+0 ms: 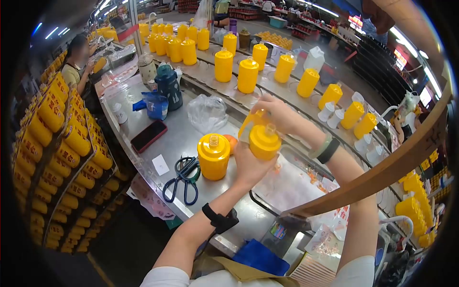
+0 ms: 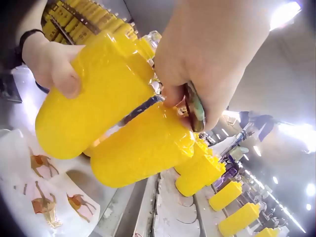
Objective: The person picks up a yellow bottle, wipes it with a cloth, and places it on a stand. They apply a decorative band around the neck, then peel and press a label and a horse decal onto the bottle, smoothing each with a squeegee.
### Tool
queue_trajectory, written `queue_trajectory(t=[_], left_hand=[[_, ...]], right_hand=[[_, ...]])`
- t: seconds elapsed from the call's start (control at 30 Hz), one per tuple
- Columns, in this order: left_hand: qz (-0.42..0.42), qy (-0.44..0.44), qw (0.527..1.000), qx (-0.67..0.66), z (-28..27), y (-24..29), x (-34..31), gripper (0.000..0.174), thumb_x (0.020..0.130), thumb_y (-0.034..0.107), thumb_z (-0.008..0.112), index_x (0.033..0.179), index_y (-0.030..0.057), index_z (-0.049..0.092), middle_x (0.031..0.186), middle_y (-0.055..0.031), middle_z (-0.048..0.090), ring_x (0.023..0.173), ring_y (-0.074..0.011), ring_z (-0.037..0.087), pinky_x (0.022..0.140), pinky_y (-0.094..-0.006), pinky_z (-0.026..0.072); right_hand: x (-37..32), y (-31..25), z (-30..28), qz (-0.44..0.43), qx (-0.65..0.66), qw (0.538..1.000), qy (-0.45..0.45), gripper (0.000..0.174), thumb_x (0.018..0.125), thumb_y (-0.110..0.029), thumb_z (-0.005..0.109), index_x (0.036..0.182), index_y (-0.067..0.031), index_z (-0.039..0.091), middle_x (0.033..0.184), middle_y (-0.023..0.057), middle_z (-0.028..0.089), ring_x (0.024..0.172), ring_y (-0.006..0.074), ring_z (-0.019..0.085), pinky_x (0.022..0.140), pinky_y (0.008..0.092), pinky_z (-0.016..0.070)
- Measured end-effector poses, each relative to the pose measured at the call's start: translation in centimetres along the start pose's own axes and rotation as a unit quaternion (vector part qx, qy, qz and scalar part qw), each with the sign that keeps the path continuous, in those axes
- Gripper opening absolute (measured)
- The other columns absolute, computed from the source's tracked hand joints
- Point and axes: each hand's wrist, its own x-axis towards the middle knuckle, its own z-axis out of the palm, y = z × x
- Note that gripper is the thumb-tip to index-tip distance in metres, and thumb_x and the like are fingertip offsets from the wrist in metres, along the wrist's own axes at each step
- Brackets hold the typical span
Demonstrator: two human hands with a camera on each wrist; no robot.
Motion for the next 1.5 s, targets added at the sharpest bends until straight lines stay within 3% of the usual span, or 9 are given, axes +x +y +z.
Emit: queue_trajectory(t=[0.27,0.6,0.7,0.87,0.93,1.07,1.2,1.27,1.5], left_hand=[[-0.192,-0.046,0.966,-0.167,-0.6,0.5,0.1,0.044,0.067,0.013,0.089,0.103,0.0001,0.066,0.093,-0.011,0.07,0.09,-0.027,0.067,0.085,-0.041,0.0513],[-0.08,0.127,0.988,0.036,1.8,-3.4,2.6,0.038,0.071,0.021,0.088,0.095,-0.0008,0.069,0.089,-0.0143,0.071,0.087,-0.0336,0.067,0.081,-0.0458,0.0503],[-0.13,0.135,0.98,0.063,4.3,-12.1,3.0,0.052,0.064,0.024,0.094,0.103,0.0,0.067,0.109,-0.0232,0.066,0.1,-0.0435,0.062,0.087,-0.0512,0.0486],[-0.047,0.186,0.978,0.08,2.3,-7.1,3.3,0.077,0.064,0.026,0.094,0.123,-0.0026,0.055,0.114,-0.0262,0.062,0.109,-0.0444,0.059,0.095,-0.0536,0.0456],[-0.232,0.115,0.963,0.074,1.9,-4.3,2.8,0.076,0.067,0.024,0.093,0.123,-0.0073,0.052,0.134,-0.0355,0.052,0.13,-0.0471,0.048,0.107,-0.0552,0.0388],[0.058,0.003,0.995,0.084,-0.3,4.5,-2.3,0.077,0.076,0.023,0.086,0.134,-0.01,0.046,0.164,-0.0374,0.007,0.154,-0.0513,0.01,0.124,-0.0542,0.016],[0.207,0.079,0.966,0.131,-11.3,9.8,1.8,0.067,0.083,0.014,0.081,0.139,-0.0016,0.048,0.155,-0.0263,0.038,0.143,-0.038,0.041,0.116,-0.0467,0.0347],[0.12,0.165,0.974,0.095,-15.9,4.9,7.2,0.06,0.085,0.013,0.079,0.138,0.0008,0.053,0.137,-0.0177,0.058,0.126,-0.0288,0.057,0.107,-0.0405,0.0444],[-0.028,-0.294,0.928,0.227,-18.7,-9.9,14.3,0.055,0.085,0.022,0.08,0.13,-0.0012,0.061,0.127,-0.0199,0.068,0.121,-0.0332,0.063,0.104,-0.0389,0.048]], right_hand=[[1.4,2.8,2.6,0.003,0.0,1.0,-0.019,0.029,0.089,0.0,0.066,0.117,-0.0081,0.07,0.118,0.0162,0.059,0.115,0.0354,0.06,0.099,0.0415,0.0494],[4.3,4.4,3.7,-0.071,-0.089,0.993,0.024,0.038,0.079,0.0,0.07,0.115,-0.0119,0.071,0.113,0.0111,0.066,0.105,0.0348,0.066,0.091,0.0425,0.0541],[4.1,4.2,3.7,-0.073,-0.155,0.98,0.097,0.027,0.083,-0.01,0.07,0.11,-0.0124,0.071,0.104,0.0101,0.069,0.099,0.0334,0.068,0.083,0.0439,0.0544],[2.0,4.6,1.4,-0.011,-0.146,0.979,0.144,0.024,0.09,-0.009,0.066,0.113,-0.0134,0.069,0.108,0.0114,0.069,0.103,0.0346,0.067,0.087,0.0446,0.054],[1.1,4.5,0.8,0.06,-0.114,0.975,0.179,0.022,0.094,-0.009,0.064,0.115,-0.0124,0.069,0.11,0.013,0.067,0.107,0.0364,0.065,0.09,0.0451,0.0532],[0.8,7.3,0.2,0.1,-0.107,0.973,0.179,0.026,0.097,-0.01,0.061,0.122,-0.0126,0.065,0.12,0.0147,0.063,0.11,0.0376,0.064,0.091,0.0457,0.0527],[0.2,9.7,-1.1,0.206,-0.188,0.932,0.231,0.036,0.096,-0.014,0.063,0.132,-0.0102,0.058,0.132,0.0168,0.056,0.112,0.0388,0.064,0.092,0.0463,0.0527],[-0.6,11.5,-1.7,0.245,-0.231,0.908,0.25,0.04,0.095,-0.016,0.066,0.133,-0.0078,0.056,0.135,0.0178,0.054,0.112,0.0391,0.064,0.093,0.0466,0.0526],[-5.0,19.2,-2.2,0.342,-0.265,0.88,0.194,0.064,0.084,-0.024,0.081,0.137,-0.0053,0.052,0.128,0.0175,0.061,0.113,0.0377,0.064,0.092,0.0479,0.0531]])
